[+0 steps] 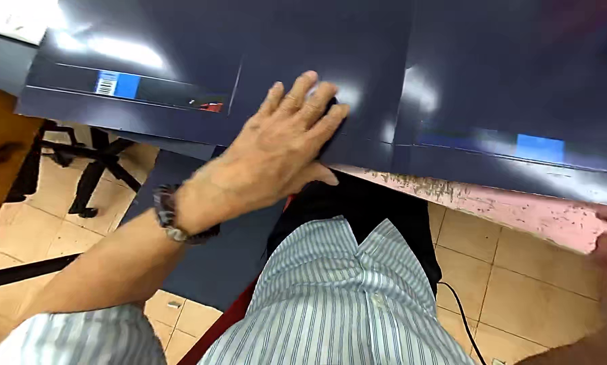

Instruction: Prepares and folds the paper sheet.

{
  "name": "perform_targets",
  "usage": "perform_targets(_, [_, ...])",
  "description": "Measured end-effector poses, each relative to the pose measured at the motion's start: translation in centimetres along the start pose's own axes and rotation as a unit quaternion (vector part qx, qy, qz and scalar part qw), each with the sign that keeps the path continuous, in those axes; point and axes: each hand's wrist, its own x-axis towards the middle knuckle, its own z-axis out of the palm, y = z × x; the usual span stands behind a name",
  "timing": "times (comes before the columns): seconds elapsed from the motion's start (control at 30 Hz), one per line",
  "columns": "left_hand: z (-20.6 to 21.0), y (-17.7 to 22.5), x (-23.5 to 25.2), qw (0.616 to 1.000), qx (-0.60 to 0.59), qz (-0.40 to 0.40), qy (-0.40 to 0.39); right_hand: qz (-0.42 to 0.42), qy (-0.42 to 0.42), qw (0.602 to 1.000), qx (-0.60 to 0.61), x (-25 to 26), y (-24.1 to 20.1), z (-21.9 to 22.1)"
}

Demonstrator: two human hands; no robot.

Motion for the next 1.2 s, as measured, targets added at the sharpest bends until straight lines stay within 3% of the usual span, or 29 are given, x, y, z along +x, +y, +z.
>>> perform_targets(0.07, [1.6,3.0,1.5,0.998,-0.012,0.035,0.043,-0.109,0.038,0.991,-0.069,1.6,-1.8,2.5])
perform_targets(0.13, [3.1,5.1,2.4,0.997,-0.015,0.062,0.042,-0.193,-0.021,0.978,-0.075,4.2,-3.0,5.5])
perform_targets(0.2, [4.0,5.6,2.5,0.996,0.005,0.072,0.046,-0.221,-0.111,0.966,-0.073,5.2,-2.6,7.8])
perform_targets(0.27, [4.2,5.4,1.8,0.995,0.001,0.070,0.067,-0.236,-0.143,0.960,-0.057,4.3,-2.2,8.9])
perform_targets(0.47, [4.4,6.1,0.7,0.992,-0.026,0.024,0.118,-0.255,-0.110,0.957,-0.084,3.0,-2.8,9.6])
perform_targets(0.73, [5.0,6.0,1.2,0.987,-0.043,0.036,0.152,-0.302,-0.099,0.936,-0.152,4.0,-4.4,10.3])
perform_targets(0.8, [4.8,4.7,-0.4,0.989,-0.025,0.039,0.139,-0.305,-0.089,0.937,-0.142,4.1,-3.8,10.8])
perform_targets(0.93, [3.6,-0.9,-5.6,0.977,0.073,-0.003,0.201,-0.294,-0.097,0.941,-0.138,4.6,-3.3,10.4])
perform_targets(1.03, [3.2,-3.6,-7.1,0.980,0.043,-0.013,0.196,-0.295,-0.097,0.942,-0.130,5.2,-3.7,10.1])
perform_targets(1.2, [1.4,-3.9,-5.1,0.990,-0.044,-0.060,0.122,-0.238,-0.156,0.951,-0.123,7.1,-5.4,8.6])
